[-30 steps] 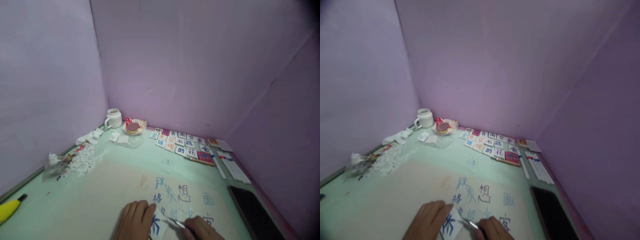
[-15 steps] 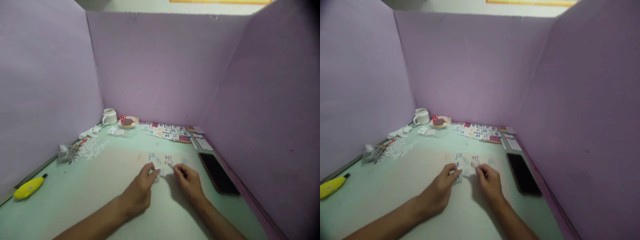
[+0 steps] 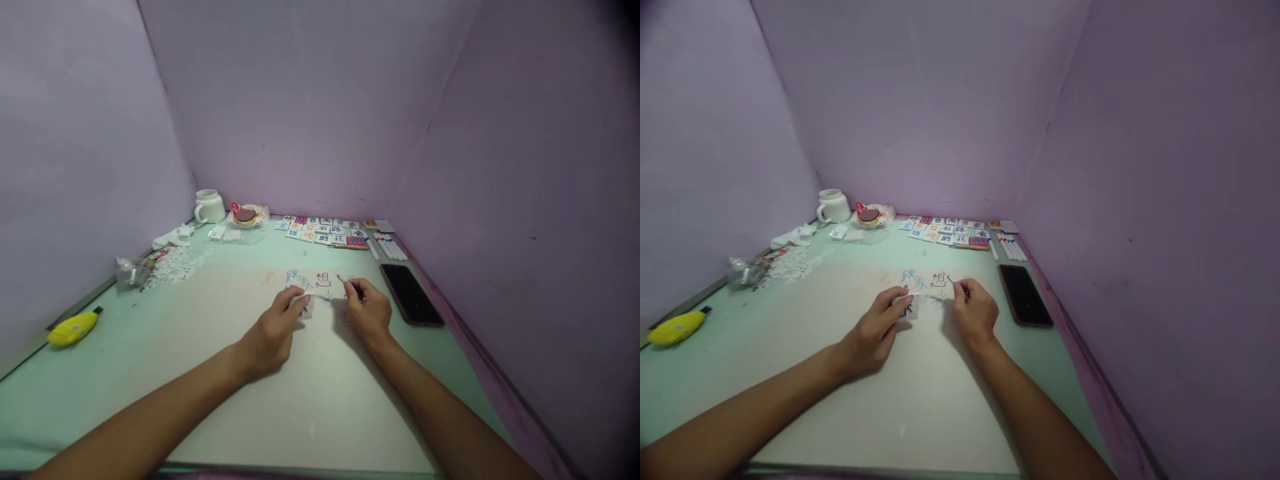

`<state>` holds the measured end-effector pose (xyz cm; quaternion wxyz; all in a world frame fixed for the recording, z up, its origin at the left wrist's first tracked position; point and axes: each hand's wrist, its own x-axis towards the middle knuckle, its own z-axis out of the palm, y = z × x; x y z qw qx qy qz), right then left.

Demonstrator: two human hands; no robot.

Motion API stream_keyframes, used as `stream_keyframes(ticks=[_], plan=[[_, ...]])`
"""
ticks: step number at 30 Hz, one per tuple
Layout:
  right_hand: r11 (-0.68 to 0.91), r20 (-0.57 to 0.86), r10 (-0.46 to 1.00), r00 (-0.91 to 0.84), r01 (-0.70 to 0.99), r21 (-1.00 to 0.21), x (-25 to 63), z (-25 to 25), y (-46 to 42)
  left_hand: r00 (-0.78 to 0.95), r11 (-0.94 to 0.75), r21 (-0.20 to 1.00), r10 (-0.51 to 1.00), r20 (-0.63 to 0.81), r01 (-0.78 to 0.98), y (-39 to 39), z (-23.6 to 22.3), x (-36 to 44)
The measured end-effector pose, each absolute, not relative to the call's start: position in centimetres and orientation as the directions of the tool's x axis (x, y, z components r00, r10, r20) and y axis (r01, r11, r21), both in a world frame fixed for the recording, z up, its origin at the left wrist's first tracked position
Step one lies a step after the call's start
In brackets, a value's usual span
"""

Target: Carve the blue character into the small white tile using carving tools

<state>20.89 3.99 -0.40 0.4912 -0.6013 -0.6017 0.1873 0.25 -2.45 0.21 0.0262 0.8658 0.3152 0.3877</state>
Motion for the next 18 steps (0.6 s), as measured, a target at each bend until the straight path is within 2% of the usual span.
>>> stream_keyframes(ticks=[6, 11, 13, 15, 17, 18], plan=[[0.191, 0.357, 0.915, 0.186, 0.579, -0.793, 21.5, -0.7, 0.6, 0.436, -0.798, 0.311, 0.557, 0.707, 0.516, -5.9, 0.0, 1.3], [0.212, 0.362, 0.917, 0.166, 0.565, -0.797, 22.0, -1.0, -0.1, 0.182, -0.713, 0.292, 0.507, 0.842, 0.637, -6.2, 1.0, 0.2], [0.222, 0.363, 0.919, 0.156, 0.557, -0.801, 22.0, -1.1, 0.0, 0.267, -0.719, 0.192, 0.473, 0.840, 0.668, -6.0, 1.3, -0.5], [0.233, 0.368, 0.918, 0.147, 0.551, -0.801, 22.0, -1.2, 0.1, 0.519, -0.797, 0.088, 0.468, 0.715, 0.598, -5.7, 1.3, -0.9], [0.248, 0.378, 0.916, 0.136, 0.548, -0.799, 22.0, -1.3, 0.0, 0.675, -0.854, 0.079, 0.460, 0.577, 0.514, -5.3, 1.3, -1.1], [0.260, 0.386, 0.914, 0.127, 0.548, -0.795, 21.9, -1.3, -0.1, 0.672, -0.853, 0.106, 0.473, 0.570, 0.510, -5.1, 1.2, -1.1]])
